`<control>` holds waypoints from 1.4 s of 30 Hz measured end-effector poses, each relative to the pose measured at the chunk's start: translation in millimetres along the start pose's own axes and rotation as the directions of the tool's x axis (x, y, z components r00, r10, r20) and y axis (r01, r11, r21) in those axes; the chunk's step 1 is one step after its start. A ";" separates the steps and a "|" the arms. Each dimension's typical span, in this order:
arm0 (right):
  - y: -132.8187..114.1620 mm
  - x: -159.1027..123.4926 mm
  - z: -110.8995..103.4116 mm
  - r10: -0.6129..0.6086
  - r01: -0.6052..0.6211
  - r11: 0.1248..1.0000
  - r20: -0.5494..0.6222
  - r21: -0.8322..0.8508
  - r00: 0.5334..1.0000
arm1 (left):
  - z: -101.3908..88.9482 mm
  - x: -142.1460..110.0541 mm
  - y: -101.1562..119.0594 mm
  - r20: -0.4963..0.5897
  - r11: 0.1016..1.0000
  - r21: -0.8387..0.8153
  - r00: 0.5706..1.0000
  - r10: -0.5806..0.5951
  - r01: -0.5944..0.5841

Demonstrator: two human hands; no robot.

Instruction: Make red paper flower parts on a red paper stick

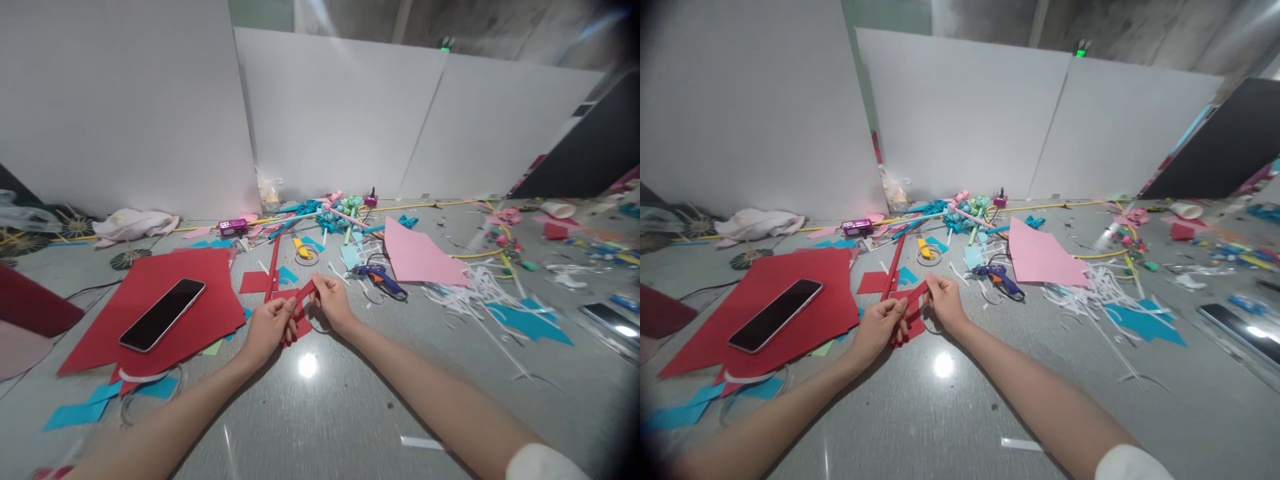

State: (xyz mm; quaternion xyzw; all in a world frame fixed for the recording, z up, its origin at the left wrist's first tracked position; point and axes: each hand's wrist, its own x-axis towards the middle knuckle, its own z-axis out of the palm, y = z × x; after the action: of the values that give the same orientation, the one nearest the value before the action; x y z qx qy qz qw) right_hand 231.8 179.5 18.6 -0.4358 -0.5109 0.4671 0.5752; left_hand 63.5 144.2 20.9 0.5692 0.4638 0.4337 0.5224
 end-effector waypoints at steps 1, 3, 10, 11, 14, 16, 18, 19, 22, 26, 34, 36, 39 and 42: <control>1.3 0.5 -0.2 0.006 -0.006 1.000 -0.015 0.004 1.000 | 0.4 -0.9 0.7 -0.002 1.000 0.011 1.000 -0.007 0.007; 3.7 1.5 -0.4 0.002 -0.002 1.000 -0.025 0.005 1.000 | 0.9 -1.8 1.0 -0.008 0.999 0.028 1.000 -0.019 0.019; 1.3 2.2 -0.1 0.008 -0.009 0.999 0.004 0.042 1.000 | 1.1 0.8 -2.2 -0.032 1.000 0.001 0.999 -0.015 0.015; -0.4 1.9 -0.1 0.009 -0.012 0.997 0.038 0.077 0.999 | 1.0 1.3 -2.7 -0.031 1.000 -0.012 0.999 -0.010 0.010; -5.3 0.1 -0.1 -0.001 -0.027 0.990 0.193 0.142 0.981 | 0.2 2.6 -3.9 -0.034 1.000 -0.022 0.999 0.011 -0.012; -7.1 -1.3 0.1 0.002 -0.034 0.994 0.285 0.107 0.959 | -0.3 3.0 -4.2 -0.025 1.000 -0.007 0.999 0.029 -0.030; -7.6 -2.3 0.6 0.008 -0.026 0.998 0.315 0.052 0.949 | -0.3 3.1 -3.8 -0.007 0.999 -0.002 0.999 0.040 -0.040; -7.5 -2.6 0.9 0.010 -0.020 0.999 0.308 0.029 0.951 | -0.2 3.0 -3.2 0.003 0.999 -0.003 0.999 0.039 -0.039; -6.6 -2.7 1.8 0.001 0.003 1.000 0.254 -0.018 0.967 | 0.6 2.8 -0.9 0.021 1.000 -0.008 0.999 0.027 -0.027; -5.7 -3.0 2.2 -0.012 0.023 0.999 0.229 -0.045 0.973 | 1.3 1.6 2.8 0.032 1.000 0.007 0.999 0.019 -0.019; -1.9 -1.3 1.9 -0.032 0.039 0.999 0.194 -0.032 0.981 | 1.6 -0.3 5.0 0.041 0.994 0.111 0.999 0.011 -0.016; -0.6 -0.3 2.0 -0.039 0.044 0.998 0.145 -0.035 0.989 | 1.1 -0.2 3.8 0.047 0.990 0.139 0.999 0.010 -0.016; 0.7 0.1 1.9 -0.030 0.034 0.999 0.109 -0.028 0.994 | -0.1 0.3 1.5 0.053 0.982 0.185 0.998 0.020 -0.029; 1.1 -0.1 1.6 -0.014 0.016 1.000 0.082 -0.015 0.997 | -1.1 1.8 -1.2 0.057 0.974 0.222 0.997 0.043 -0.055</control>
State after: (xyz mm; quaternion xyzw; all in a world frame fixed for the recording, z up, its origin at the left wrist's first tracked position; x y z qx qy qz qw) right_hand 230.1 179.7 17.6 -0.4169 -0.5410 0.4762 0.5538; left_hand 62.7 146.2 19.8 0.6467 0.4816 0.3767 0.4561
